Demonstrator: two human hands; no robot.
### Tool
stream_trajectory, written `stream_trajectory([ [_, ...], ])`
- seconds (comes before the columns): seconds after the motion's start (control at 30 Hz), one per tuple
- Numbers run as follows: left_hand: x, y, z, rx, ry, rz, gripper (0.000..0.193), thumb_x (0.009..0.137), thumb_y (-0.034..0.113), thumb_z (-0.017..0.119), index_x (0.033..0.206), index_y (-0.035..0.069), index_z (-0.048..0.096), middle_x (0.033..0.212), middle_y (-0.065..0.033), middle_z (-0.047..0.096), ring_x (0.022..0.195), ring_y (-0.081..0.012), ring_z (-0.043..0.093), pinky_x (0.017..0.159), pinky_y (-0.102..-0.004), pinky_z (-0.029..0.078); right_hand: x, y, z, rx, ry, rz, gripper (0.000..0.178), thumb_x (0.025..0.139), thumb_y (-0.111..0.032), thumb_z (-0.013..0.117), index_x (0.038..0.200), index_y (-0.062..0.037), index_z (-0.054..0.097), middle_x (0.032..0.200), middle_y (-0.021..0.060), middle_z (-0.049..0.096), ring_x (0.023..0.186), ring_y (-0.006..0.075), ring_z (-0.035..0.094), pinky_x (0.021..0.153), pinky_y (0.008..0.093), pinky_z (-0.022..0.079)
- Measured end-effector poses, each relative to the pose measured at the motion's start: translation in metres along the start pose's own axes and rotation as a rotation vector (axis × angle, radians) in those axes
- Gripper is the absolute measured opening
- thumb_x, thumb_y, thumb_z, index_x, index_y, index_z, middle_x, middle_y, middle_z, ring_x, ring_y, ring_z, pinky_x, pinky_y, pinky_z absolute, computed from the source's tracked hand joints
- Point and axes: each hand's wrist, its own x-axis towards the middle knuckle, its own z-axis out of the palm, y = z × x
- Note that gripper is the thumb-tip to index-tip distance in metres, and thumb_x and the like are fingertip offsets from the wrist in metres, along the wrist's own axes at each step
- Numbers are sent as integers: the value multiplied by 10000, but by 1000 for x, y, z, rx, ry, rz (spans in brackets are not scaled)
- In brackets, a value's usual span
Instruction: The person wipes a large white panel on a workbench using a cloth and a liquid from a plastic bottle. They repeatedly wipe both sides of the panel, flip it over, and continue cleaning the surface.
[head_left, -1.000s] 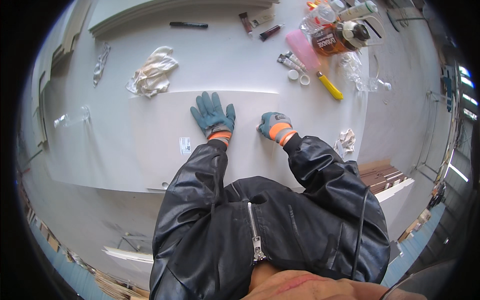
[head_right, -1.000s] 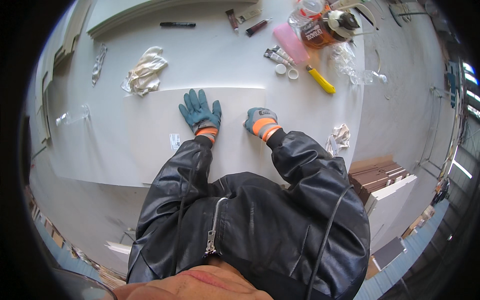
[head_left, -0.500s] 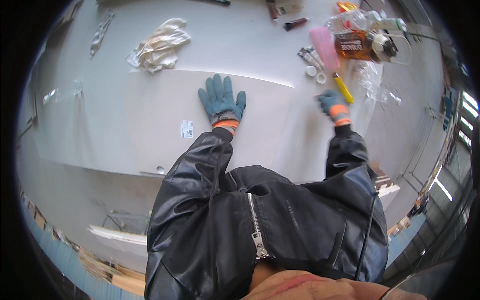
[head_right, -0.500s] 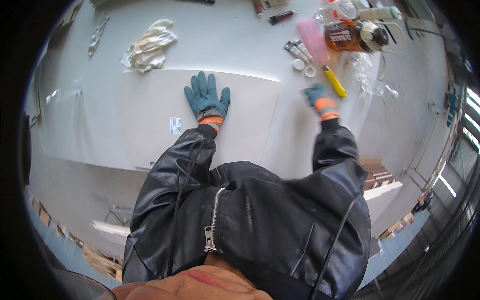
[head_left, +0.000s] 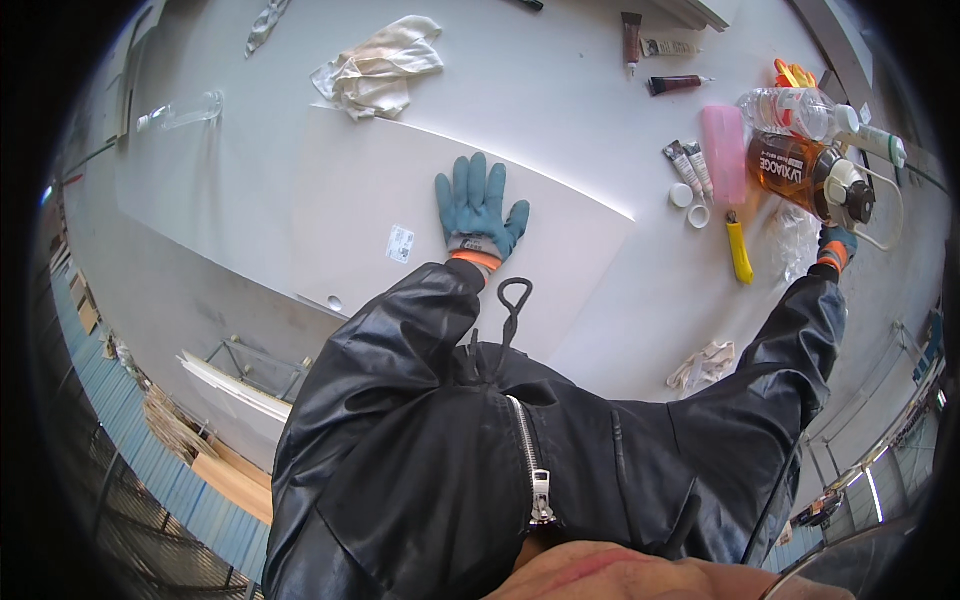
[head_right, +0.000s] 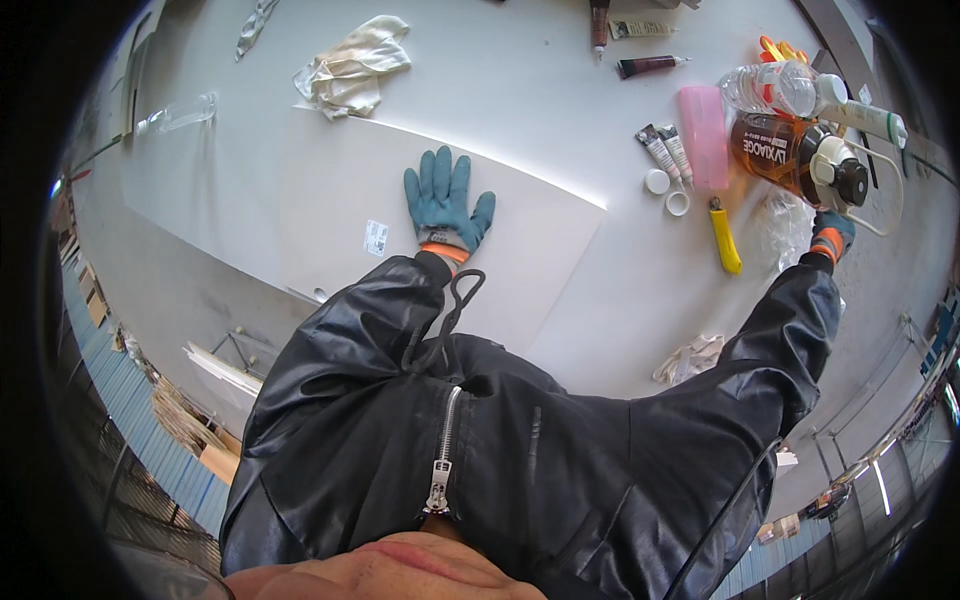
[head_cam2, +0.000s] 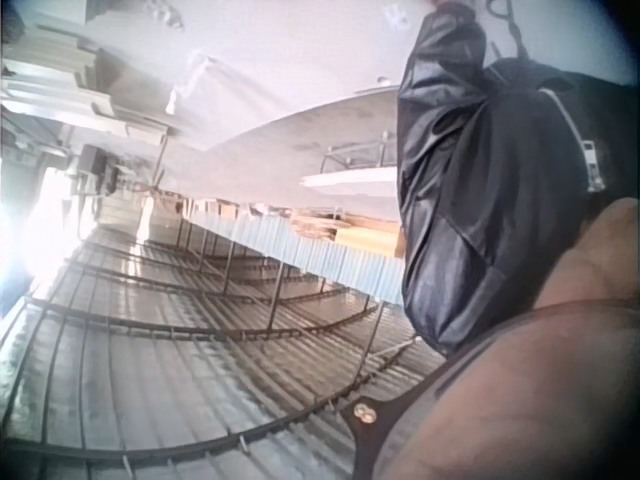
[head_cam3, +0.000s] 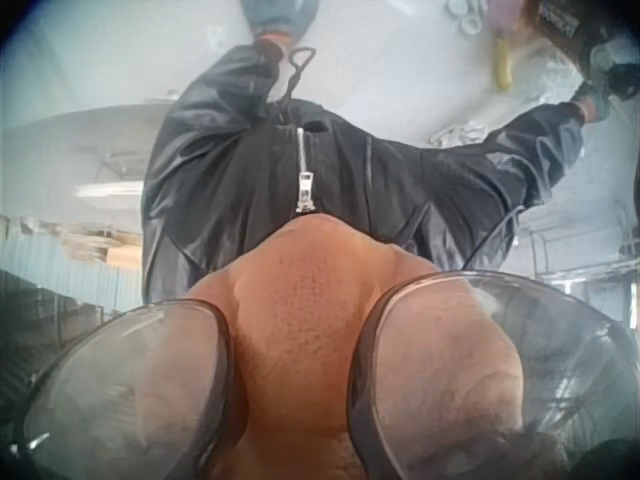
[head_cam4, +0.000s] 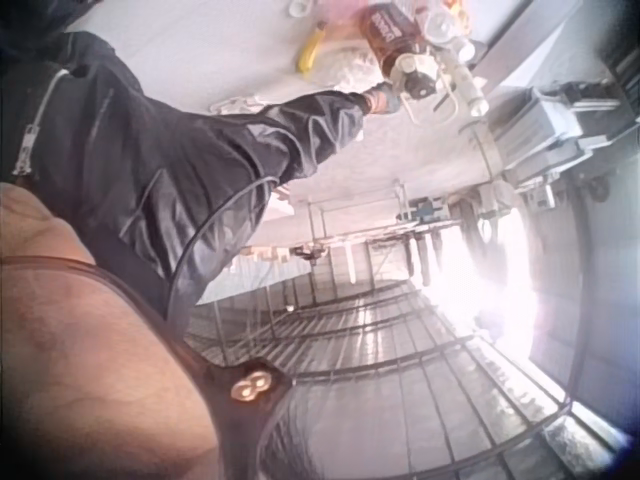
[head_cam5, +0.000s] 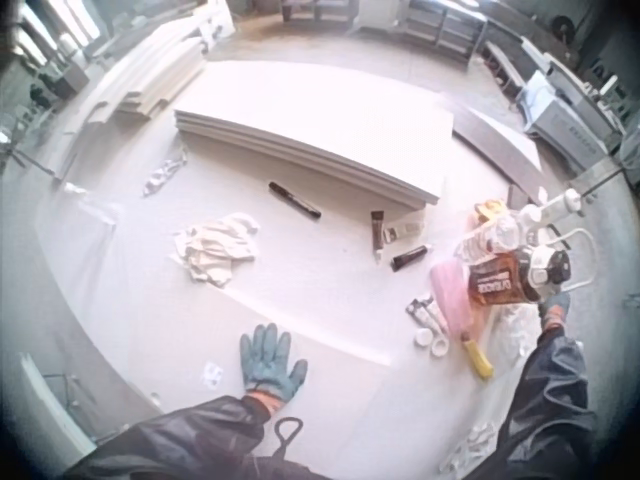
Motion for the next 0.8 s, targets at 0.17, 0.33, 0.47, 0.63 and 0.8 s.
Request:
stream_trajectory([
  [0.17,-3,-3,-3,34,-6,-4,709,885,495,622,1450,77,529,1610,-191,328,1513,-408,226,1227,-630,77,19,-18,20,167,-1,91,375,899,-414,643,882,-53,743,755,90,711,714,250,679,665,363,510],
  [0.33,-1,-2,-4,22,14,16,715,873,441,662,1456,57,511,1591,-199,353,1506,-403,256,1234,-604,96,30,-28,26,184,13,77,373,908,-419,642,897,-57,733,755,77,700,695,235,654,647,352,497],
  [0.47,0,-1,-3,11,54,18,715,841,422,692,1436,60,527,1580,-192,372,1487,-409,296,1226,-610,134,31,-36,35,196,22,71,372,916,-422,642,910,-59,724,755,66,691,680,222,635,633,344,487],
  [0.63,-1,-6,1,-8,22,12,705,864,453,667,1438,68,526,1581,-203,359,1489,-424,269,1215,-641,125,31,-42,41,232,36,60,371,925,-427,641,925,-63,713,755,53,680,662,207,610,615,334,474],
  [0.8,0,-4,-2,17,11,20,709,873,476,649,1438,65,528,1586,-199,356,1493,-418,261,1217,-640,120,25,-45,42,308,70,51,371,934,-431,641,941,-66,703,755,39,669,643,192,586,597,323,462],
])
